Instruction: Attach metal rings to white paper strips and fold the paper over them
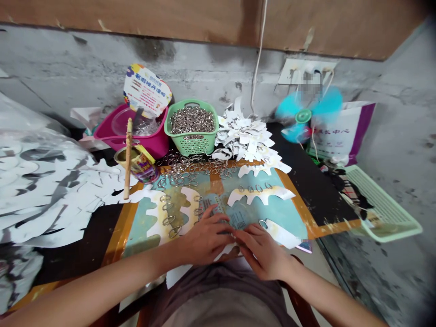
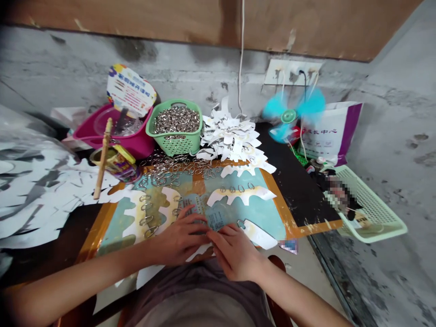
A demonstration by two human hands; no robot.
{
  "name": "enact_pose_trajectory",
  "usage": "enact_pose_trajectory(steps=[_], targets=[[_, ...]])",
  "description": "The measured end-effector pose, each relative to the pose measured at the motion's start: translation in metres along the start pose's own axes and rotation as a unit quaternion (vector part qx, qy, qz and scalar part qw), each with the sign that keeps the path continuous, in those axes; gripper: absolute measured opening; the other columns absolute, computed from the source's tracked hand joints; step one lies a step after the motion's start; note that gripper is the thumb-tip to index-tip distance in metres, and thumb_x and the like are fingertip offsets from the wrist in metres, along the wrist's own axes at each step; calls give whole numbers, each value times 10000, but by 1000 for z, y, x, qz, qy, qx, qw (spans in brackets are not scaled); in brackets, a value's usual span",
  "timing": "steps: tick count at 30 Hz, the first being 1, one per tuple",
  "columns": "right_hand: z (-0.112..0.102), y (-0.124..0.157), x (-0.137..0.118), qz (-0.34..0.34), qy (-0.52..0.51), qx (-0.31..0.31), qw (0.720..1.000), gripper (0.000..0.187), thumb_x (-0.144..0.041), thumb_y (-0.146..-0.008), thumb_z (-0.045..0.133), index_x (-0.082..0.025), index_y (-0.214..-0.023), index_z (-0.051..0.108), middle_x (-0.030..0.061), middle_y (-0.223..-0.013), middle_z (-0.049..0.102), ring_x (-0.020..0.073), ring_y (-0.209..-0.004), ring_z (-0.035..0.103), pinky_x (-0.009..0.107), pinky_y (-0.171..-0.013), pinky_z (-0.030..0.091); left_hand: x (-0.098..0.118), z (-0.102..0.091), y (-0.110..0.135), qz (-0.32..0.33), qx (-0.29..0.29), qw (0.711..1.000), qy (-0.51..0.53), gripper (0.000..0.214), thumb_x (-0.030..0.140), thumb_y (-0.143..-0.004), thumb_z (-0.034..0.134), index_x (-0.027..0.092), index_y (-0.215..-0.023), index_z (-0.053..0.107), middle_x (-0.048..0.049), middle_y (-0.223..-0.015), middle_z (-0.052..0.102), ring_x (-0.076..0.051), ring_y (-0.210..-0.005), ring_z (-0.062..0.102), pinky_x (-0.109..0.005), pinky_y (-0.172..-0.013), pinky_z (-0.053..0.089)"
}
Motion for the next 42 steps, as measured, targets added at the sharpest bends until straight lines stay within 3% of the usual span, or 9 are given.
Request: enact_pose_trajectory(steps=[5, 9, 14, 17, 21, 26, 30, 37, 42], targets=[[0, -4, 4, 26, 3, 12, 1000, 356, -139, -920, 471, -121, -1275, 457, 106, -921, 610, 253, -829, 529, 392, -742, 429, 6, 3, -7, 59, -45, 996, -59, 125, 323, -907, 644, 204, -873, 636, -38, -947, 658, -210, -965, 576, -471, -1086, 284], [5, -3, 4, 21, 5, 1, 1000, 192, -128, -904, 462, -162, -1068, 556, 86, -884, 600, 240, -824, 513, 376, -728, 394, 17, 3, -2, 94, -32, 988, -116, 33, 181, -926, 593, 174, -907, 620, -55, -963, 651, -192, -941, 573, -428, -1059, 305], [9, -2, -1, -15, 45, -23, 999, 236, -155, -848, 503, -177, -1038, 641, 79, -865, 575, 241, -835, 498, 376, -725, 368, 5, -6, 0, 25, -77, 997, 10, 84, 141, -854, 548, 187, -914, 583, -95, -1170, 633, -232, -1071, 570, -435, -1052, 337], [10, -1, -1, -21, 50, -27, 998, 315, -163, -839, 512, -184, -1124, 644, 89, -919, 592, 249, -886, 505, 392, -760, 372, -1, -10, -8, 21, -81, 994, 67, 299, 117, -809, 524, 190, -1098, 548, -118, -1324, 585, -257, -1221, 525, -429, -1054, 349], [10, -2, -2, -25, 56, -29, 998, 365, -165, -844, 525, -216, -1188, 636, 96, -1010, 603, 264, -980, 505, 411, -803, 363, -1, -1, -15, 82, -78, 992, 54, 321, 93, -924, 447, 180, -1232, 464, -116, -1181, 678, -232, -1246, 538, -415, -1062, 324], [13, -2, -3, -26, 53, -41, 997, 347, -176, -868, 525, -225, -1195, 632, 87, -1018, 613, 254, -943, 504, 421, -804, 358, -7, 13, -13, 84, -100, 990, 57, 170, 153, -1013, 404, 195, -1156, 485, -81, -1115, 705, -174, -1054, 618, -394, -1069, 307], [13, -2, -2, -25, 45, -36, 998, 334, -169, -879, 508, -210, -1194, 611, 95, -1022, 622, 254, -918, 502, 423, -792, 369, -5, 19, -9, 87, -130, 987, 37, 226, 164, -1045, 324, 196, -1127, 532, -48, -1047, 706, -163, -1041, 606, -389, -1093, 289], [7, -2, 0, -4, 39, -10, 999, 251, -159, -917, 463, -147, -1142, 574, 92, -915, 607, 242, -850, 489, 407, -750, 390, -1, 7, 4, 116, -59, 991, -37, 232, 74, -997, 391, 137, -1145, 557, -81, -977, 690, -183, -1004, 611, -398, -1111, 306], [13, 1, 0, -14, 42, -31, 999, 306, -178, -913, 478, -156, -1193, 601, 94, -917, 598, 251, -875, 512, 414, -756, 391, -7, -6, 0, 78, -27, 996, -30, 300, 67, -947, 472, 155, -1233, 493, -108, -1127, 689, -223, -1201, 557, -435, -1117, 327]])
Point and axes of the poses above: each hand's wrist, its own y-axis away from the middle knuckle, its own z-axis out of the palm, x = y × z, the point moved 10 cm from there along -y, towards the middle knuckle
